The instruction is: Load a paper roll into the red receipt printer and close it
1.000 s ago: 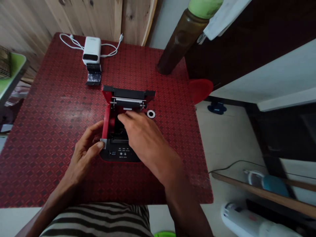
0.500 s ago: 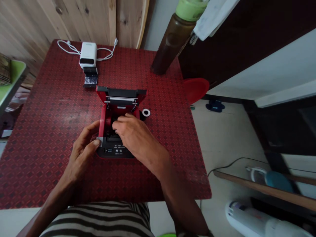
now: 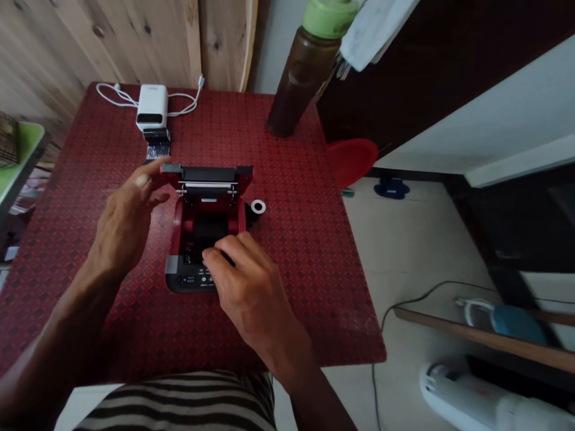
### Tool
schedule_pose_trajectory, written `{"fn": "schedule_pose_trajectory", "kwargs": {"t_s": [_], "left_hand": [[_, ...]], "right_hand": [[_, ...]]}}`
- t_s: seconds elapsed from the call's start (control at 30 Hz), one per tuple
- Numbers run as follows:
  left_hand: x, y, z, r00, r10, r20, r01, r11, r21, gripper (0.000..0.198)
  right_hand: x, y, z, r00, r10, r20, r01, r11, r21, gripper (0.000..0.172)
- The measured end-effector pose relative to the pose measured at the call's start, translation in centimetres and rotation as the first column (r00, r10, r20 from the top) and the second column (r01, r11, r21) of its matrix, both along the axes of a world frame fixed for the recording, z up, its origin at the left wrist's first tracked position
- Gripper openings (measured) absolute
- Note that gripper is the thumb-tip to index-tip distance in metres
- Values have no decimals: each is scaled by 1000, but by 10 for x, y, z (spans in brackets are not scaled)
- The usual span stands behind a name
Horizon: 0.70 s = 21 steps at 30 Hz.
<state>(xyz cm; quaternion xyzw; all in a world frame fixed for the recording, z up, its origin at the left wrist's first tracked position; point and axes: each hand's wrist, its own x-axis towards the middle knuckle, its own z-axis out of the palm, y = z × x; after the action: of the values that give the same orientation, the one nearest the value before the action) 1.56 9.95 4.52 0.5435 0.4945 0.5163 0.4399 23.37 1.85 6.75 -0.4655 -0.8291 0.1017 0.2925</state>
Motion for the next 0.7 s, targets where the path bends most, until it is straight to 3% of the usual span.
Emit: {"fn": "schedule_pose_trajectory", "kwargs": {"t_s": [0.1, 0.27, 0.47, 0.6, 0.7], "left_hand": [[5, 8, 0, 998, -52, 36, 51, 998, 39, 45], [6, 2, 1, 1000, -13, 16, 12, 999, 44, 46], [5, -17, -1, 1000, 23, 14, -24, 999, 32, 20], [0, -36, -11, 997, 23, 68, -16, 994, -105, 54], [-1, -48, -17, 995, -26, 96, 43, 983, -180, 59]], "right_hand": [[0, -7, 1, 1000, -18, 14, 17, 999, 29, 25], [-5, -10, -3, 993, -77, 87, 65, 989, 135, 25], [-10, -19, -7, 988, -109, 109, 77, 962, 264, 25], [-8, -26, -11, 982, -155, 104, 118, 946, 302, 24], [-10, -26, -15, 976, -204, 79, 168, 929, 329, 22]]}}
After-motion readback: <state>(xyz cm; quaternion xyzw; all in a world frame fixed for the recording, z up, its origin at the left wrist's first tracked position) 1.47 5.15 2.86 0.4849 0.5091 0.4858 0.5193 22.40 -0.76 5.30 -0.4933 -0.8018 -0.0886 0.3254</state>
